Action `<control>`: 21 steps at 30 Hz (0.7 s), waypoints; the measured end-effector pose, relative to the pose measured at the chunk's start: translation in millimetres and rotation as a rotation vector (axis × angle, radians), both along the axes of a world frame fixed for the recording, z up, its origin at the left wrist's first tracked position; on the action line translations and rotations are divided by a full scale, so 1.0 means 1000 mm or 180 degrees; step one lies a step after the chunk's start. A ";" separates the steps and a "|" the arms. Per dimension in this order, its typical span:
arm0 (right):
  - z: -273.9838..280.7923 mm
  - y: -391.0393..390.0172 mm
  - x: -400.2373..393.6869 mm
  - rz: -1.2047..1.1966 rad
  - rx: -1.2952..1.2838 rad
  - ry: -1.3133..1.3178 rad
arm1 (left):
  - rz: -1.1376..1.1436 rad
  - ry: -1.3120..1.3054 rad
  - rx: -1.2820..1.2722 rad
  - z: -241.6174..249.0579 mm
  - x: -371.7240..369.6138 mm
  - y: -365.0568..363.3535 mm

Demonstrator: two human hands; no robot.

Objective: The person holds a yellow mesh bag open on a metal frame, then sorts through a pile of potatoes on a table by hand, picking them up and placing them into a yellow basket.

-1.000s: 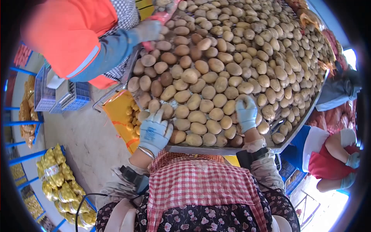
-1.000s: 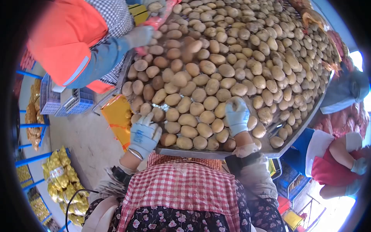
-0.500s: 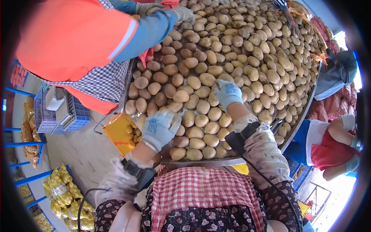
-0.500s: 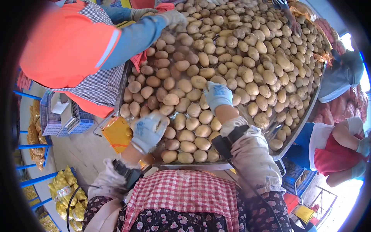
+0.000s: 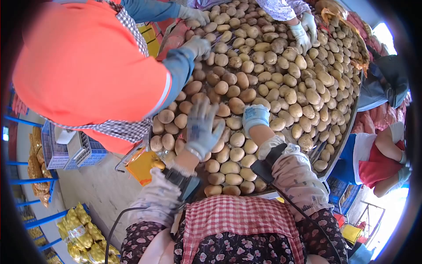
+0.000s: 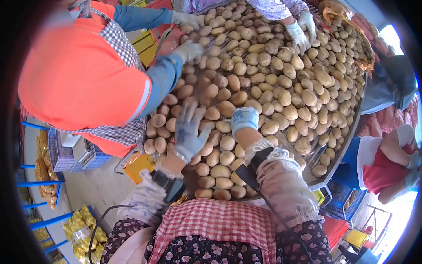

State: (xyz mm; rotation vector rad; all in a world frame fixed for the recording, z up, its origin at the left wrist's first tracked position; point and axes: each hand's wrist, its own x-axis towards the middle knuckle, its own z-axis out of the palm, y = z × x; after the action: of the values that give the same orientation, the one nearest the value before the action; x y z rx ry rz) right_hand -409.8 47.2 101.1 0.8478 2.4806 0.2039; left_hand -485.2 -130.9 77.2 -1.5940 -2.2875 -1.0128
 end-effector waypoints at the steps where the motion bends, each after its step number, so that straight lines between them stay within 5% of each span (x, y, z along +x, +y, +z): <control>1: 0.006 -0.002 0.008 -0.0036 0.0008 0.0003 | 0.0290 0.0094 -0.0354 -0.010 -0.006 0.013; 3: 0.023 0.004 0.029 0.0249 -0.0303 0.1197 | 0.0550 0.0201 -0.0680 -0.013 -0.004 0.018; 5: 0.021 0.024 0.066 0.0033 -0.0877 0.1577 | -0.0336 -0.0507 -0.1412 -0.005 0.017 -0.002; 7: 0.008 0.034 0.107 -0.0215 -0.2871 0.3342 | -0.0693 -0.0481 -0.1408 0.019 0.012 -0.004; 8: 0.012 0.029 0.117 -0.0247 -0.2854 0.3380 | -0.0875 -0.1475 -0.1586 0.024 -0.002 0.006; 9: 0.023 0.023 0.124 -0.1610 -0.4445 0.3916 | -0.1029 -0.2467 -0.1749 0.028 -0.013 0.016; 10: 0.030 0.017 0.129 -0.3085 -0.6022 0.4232 | -0.0740 -0.1205 -0.0377 0.023 -0.017 0.029; 11: 0.031 0.010 0.129 -0.3061 -0.6028 0.4287 | -0.0378 -0.0055 0.0031 0.020 -0.029 0.052; 13: 0.031 -0.006 0.129 -0.3593 -0.5740 0.4890 | 0.0313 0.0611 -0.0159 -0.005 -0.043 0.086; 17: 0.038 -0.005 0.147 -0.2818 -0.4132 0.4903 | -0.0412 -0.0142 -0.0699 0.006 -0.008 0.063; 18: 0.036 -0.001 0.156 -0.3119 -0.3267 0.4397 | -0.0884 -0.0909 -0.0285 0.003 -0.010 0.059; 19: 0.021 0.004 0.165 -0.3131 -0.3283 0.4433 | -0.1353 -0.1686 0.0117 -0.001 -0.015 0.057; 21: -0.011 0.007 0.168 -0.2884 -0.2160 0.4209 | -0.0705 -0.0375 0.0332 0.011 -0.047 0.078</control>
State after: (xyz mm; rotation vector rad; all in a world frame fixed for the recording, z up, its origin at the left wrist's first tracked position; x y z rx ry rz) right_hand -242.0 54.3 90.2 1.9950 2.3745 -1.8950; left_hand -532.6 -53.3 87.8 -1.8189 -2.1231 -1.2875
